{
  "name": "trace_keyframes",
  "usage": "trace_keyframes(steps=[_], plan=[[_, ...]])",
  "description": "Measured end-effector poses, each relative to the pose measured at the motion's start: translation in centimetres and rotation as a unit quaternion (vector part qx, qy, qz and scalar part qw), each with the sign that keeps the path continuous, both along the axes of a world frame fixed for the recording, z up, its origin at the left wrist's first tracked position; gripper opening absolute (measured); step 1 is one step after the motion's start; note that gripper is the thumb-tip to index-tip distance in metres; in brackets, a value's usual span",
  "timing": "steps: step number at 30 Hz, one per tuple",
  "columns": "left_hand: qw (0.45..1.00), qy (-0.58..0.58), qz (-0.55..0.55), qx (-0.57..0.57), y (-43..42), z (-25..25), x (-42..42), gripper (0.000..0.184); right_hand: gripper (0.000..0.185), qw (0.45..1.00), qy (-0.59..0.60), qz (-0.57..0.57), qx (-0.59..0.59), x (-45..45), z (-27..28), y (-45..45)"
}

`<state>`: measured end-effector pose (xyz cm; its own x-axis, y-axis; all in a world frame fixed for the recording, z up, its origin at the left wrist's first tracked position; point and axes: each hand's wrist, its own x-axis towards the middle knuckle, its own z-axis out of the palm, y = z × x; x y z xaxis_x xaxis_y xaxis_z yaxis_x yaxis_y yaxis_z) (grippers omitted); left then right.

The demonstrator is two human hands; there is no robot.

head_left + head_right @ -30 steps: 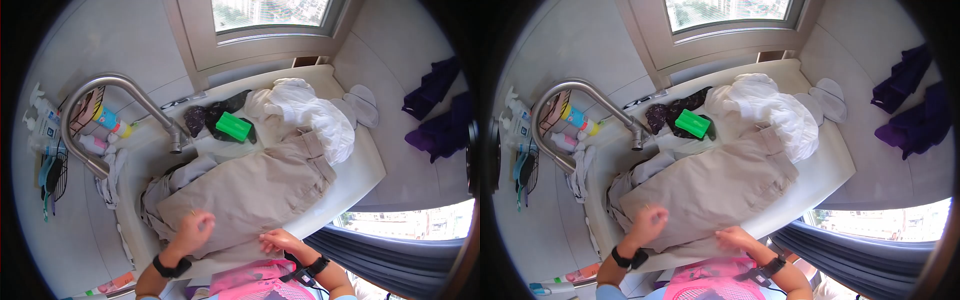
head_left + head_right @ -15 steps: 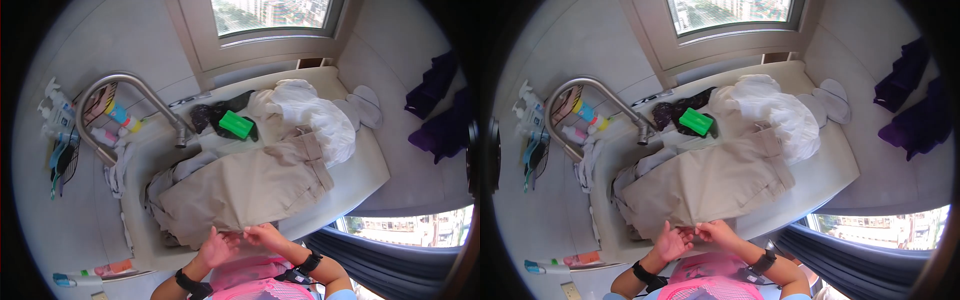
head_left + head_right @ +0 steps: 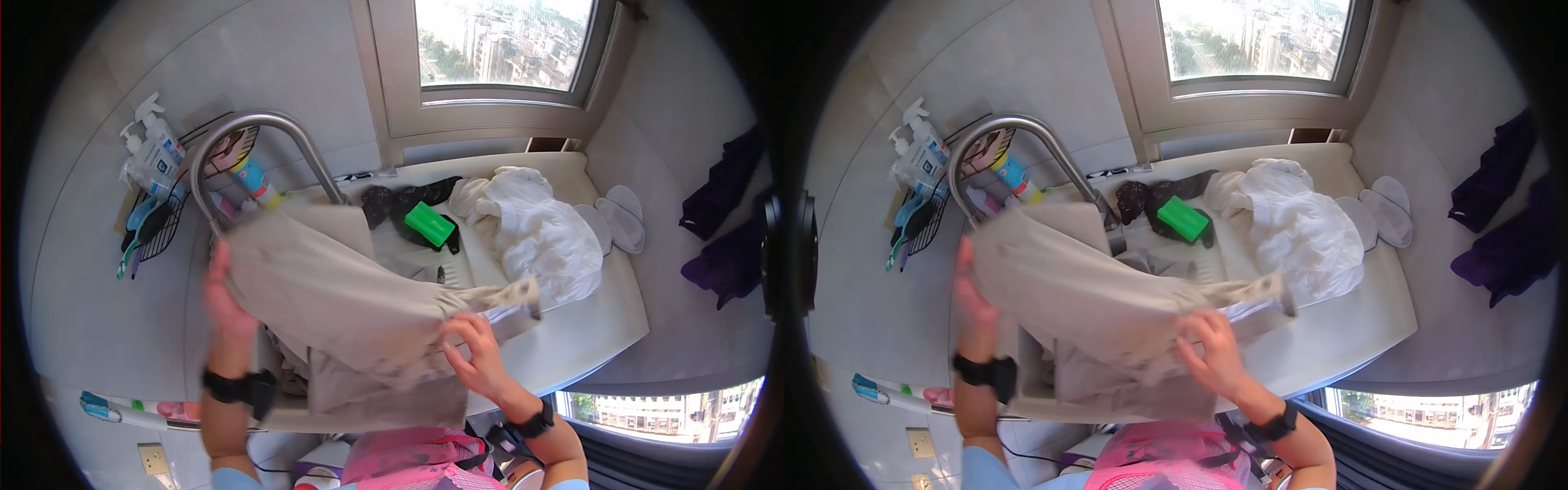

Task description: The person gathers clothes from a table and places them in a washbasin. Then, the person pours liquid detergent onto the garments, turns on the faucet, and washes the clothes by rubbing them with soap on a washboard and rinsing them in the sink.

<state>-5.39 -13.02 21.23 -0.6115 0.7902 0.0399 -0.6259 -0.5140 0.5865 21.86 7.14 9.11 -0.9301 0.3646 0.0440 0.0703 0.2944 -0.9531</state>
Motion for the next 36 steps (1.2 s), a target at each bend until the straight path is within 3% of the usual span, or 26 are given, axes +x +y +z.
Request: trace_keyframes(steps=[2,4,6,8,9,10,13,15,17,19,21,22,25,27,31,36], plan=[[0.994,0.09,0.002,-0.057,1.5,6.5,-0.4,0.05,0.032,0.997,0.012,0.012,-0.074,-2.6,-1.3,-0.4],[0.98,0.165,-0.015,-0.113,3.8,11.3,0.9,0.046,0.039,0.977,0.103,0.168,0.079,-4.7,-3.8,-3.5],[0.966,0.194,-0.07,-0.156,5.3,14.0,2.3,0.042,0.035,0.959,0.106,0.253,0.066,-4.8,-2.5,-7.5],[0.862,0.384,0.04,-0.329,5.8,12.5,3.0,0.036,0.036,0.949,0.167,0.258,0.071,-4.7,1.6,-5.6],[0.828,0.389,-0.055,-0.401,6.1,11.9,3.5,0.036,0.037,0.943,0.193,0.262,0.071,-4.3,3.4,-3.9],[0.782,0.384,-0.154,-0.466,6.7,10.9,4.1,0.036,0.034,0.948,0.257,0.188,-0.016,-3.5,4.2,-1.8],[0.819,0.264,-0.323,-0.395,7.6,6.2,6.5,0.036,0.034,0.932,0.345,0.025,-0.11,-4.6,11.3,1.9],[0.816,0.18,-0.37,-0.406,8.1,4.5,7.4,0.038,0.036,0.946,0.27,0.138,-0.114,-6.6,9.5,2.3],[0.816,0.158,-0.407,-0.379,8.2,3.9,7.2,0.041,0.039,0.959,0.106,0.256,-0.065,-7.2,9.5,3.0],[0.814,0.196,-0.438,-0.328,7.5,2.9,6.6,0.043,0.042,0.918,-0.153,0.364,0.037,-6.8,10.9,3.8],[0.798,0.294,-0.463,-0.251,6.1,1.4,6.3,0.043,0.036,0.945,-0.081,0.292,-0.127,-5.9,9.7,4.3],[0.796,0.355,-0.403,-0.278,5.9,1.6,7.0,0.035,0.034,0.944,-0.023,0.258,-0.203,-5.6,8.6,4.5],[0.821,0.315,-0.26,-0.398,4.5,-0.2,8.3,0.026,0.028,0.897,0.07,0.148,-0.411,-5.5,8.8,3.9],[0.858,0.34,-0.125,-0.363,4.1,-1.9,9.6,0.022,0.028,0.834,0.109,0.075,-0.536,-6.0,7.6,2.5],[0.936,0.274,0.045,-0.215,4.4,-4.6,11.2,0.023,0.032,0.807,0.053,0.026,-0.588,-6.4,6.9,1.1],[0.982,0.088,0.039,-0.164,5.1,-4.8,12.5,0.036,0.031,0.888,0.016,0.039,-0.458,-6.1,6.0,0.2]])
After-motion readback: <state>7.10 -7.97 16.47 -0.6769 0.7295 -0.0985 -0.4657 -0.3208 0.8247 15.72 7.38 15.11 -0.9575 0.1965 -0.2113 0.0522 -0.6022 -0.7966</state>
